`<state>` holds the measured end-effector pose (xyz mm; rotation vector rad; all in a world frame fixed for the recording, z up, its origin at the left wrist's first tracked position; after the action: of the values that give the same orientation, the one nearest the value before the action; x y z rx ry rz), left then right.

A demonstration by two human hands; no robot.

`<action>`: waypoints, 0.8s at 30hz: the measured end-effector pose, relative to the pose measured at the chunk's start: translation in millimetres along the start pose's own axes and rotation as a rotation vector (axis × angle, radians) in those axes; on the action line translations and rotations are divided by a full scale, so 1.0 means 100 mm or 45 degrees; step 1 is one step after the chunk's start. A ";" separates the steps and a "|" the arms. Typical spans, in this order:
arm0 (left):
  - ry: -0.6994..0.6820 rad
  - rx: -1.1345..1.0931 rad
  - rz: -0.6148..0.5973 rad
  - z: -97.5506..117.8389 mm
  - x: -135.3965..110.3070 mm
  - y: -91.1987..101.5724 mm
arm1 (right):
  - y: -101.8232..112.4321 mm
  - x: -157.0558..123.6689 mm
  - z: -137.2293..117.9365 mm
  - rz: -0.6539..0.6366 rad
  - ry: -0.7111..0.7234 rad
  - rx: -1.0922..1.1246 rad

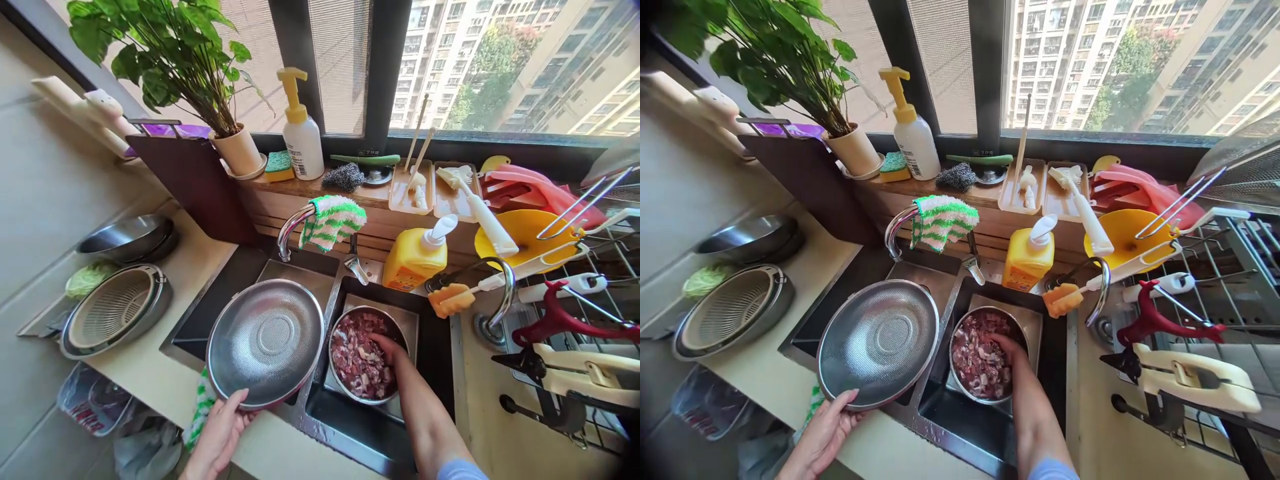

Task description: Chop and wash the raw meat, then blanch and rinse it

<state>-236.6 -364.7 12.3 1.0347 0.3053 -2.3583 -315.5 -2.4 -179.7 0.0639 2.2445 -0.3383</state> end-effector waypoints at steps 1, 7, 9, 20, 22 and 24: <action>-0.003 0.011 -0.009 0.02 0.00 -0.01 | -0.01 -0.02 0.05 -0.072 -0.072 0.047; -0.034 0.048 -0.074 0.11 0.02 -0.11 | -0.07 -0.19 0.15 -0.242 -0.184 0.330; -0.057 0.083 -0.115 0.12 0.03 -0.13 | -0.09 -0.28 0.14 -0.247 -0.142 0.398; -0.203 0.271 -0.247 0.18 -0.17 -0.36 | -0.73 -1.43 -0.63 -0.347 0.428 0.606; -0.227 0.288 -0.272 0.16 -0.21 -0.39 | -1.13 -1.63 -0.78 -0.361 0.576 0.415; -0.217 0.298 -0.300 0.14 -0.22 -0.41 | -1.43 -1.73 -0.91 -0.324 0.751 0.172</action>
<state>-255.8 -328.1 38.0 0.9343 0.0919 -2.7271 -295.5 -104.4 39.5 -0.0604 2.8177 -0.6795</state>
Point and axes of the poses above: each hand's wrist, its own x-axis towards the middle knuckle, its own y-axis out of the back of the hand, z = x × y, the point moved 4 cm from there along x, towards the middle knuckle, and after that the axes turned 2 degrees about y, right-handed, at the moved point
